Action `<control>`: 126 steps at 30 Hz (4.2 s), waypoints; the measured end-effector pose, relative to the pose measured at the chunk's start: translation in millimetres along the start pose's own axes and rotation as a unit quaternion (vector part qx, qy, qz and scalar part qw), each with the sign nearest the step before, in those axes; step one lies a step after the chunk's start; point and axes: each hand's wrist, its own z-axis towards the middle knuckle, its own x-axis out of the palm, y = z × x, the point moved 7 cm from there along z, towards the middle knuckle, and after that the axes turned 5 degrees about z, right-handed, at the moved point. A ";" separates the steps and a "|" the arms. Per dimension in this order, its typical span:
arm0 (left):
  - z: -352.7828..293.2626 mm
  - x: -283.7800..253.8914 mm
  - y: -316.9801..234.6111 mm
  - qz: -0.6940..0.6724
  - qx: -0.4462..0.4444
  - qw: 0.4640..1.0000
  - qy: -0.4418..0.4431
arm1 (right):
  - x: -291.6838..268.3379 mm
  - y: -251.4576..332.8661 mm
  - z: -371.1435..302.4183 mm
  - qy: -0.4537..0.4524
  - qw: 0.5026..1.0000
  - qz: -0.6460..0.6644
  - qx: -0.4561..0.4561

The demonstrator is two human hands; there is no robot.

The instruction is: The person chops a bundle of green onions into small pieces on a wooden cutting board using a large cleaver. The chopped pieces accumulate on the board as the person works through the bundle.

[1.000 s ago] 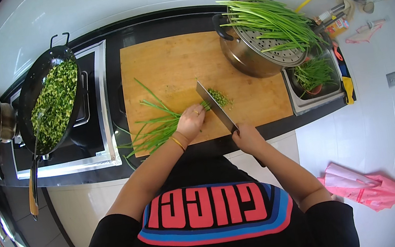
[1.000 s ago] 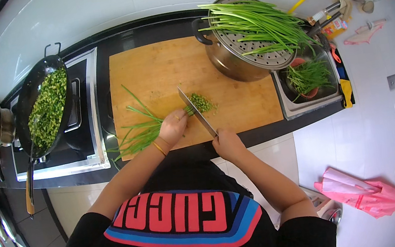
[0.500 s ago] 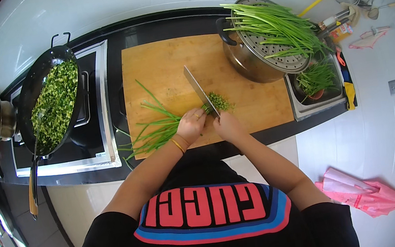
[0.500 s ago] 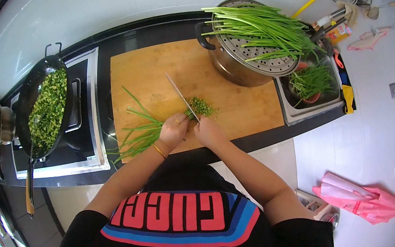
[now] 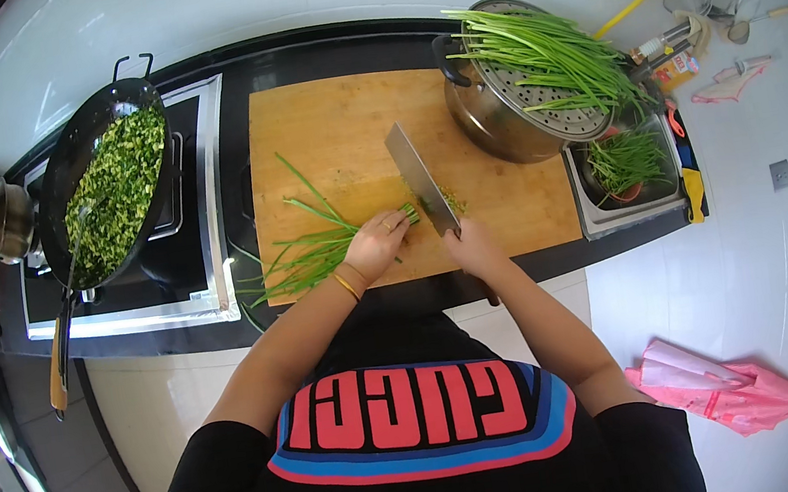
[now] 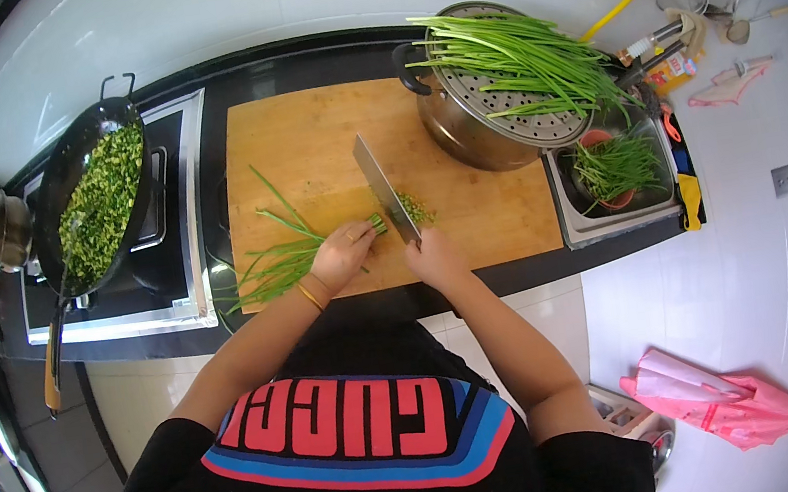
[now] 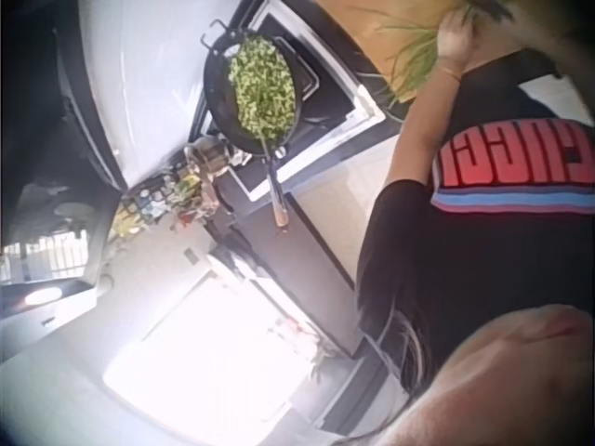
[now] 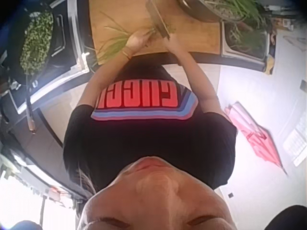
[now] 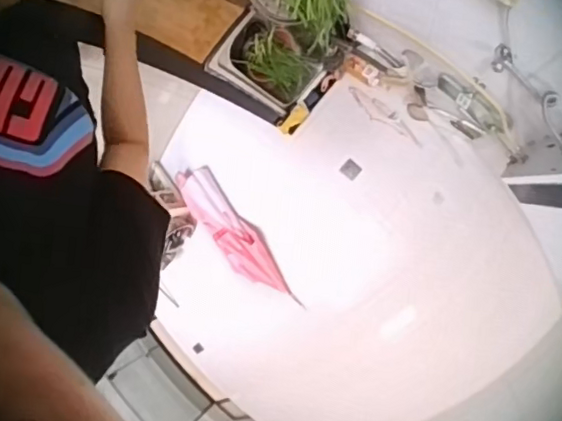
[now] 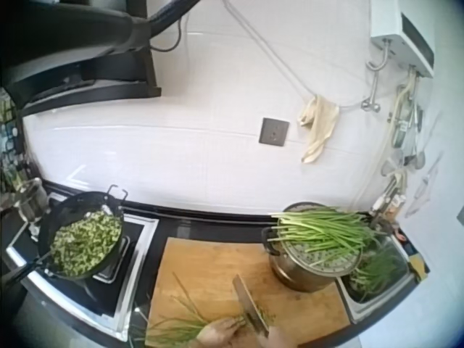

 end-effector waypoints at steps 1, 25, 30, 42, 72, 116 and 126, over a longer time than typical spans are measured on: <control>-1.2 1.1 -0.8 -0.006 -0.001 1.000 -0.004 | -4.7 -2.6 -6.7 0.002 1.000 -0.001 0.005; -5.0 4.1 4.1 -0.008 -0.024 1.000 0.013 | -3.3 10.6 -42.3 0.067 0.994 -0.087 0.020; -4.0 5.8 2.5 -0.004 -0.015 1.000 0.012 | 15.1 25.4 -6.4 0.063 0.994 -0.079 0.034; -3.3 4.1 3.9 -0.010 -0.034 0.999 -0.001 | 7.7 -13.2 -21.2 0.030 0.999 0.007 0.023; -8.6 11.2 5.2 -0.008 -0.032 0.999 0.030 | 4.8 11.3 -39.0 0.058 0.997 -0.046 -0.002; -12.2 -7.3 0.6 0.031 -0.021 0.999 -0.013 | -11.8 8.0 -65.6 0.047 0.998 -0.048 0.023; -15.3 -8.2 -1.8 0.035 -0.006 0.999 -0.010 | 16.6 20.7 -29.4 0.049 0.998 -0.045 0.020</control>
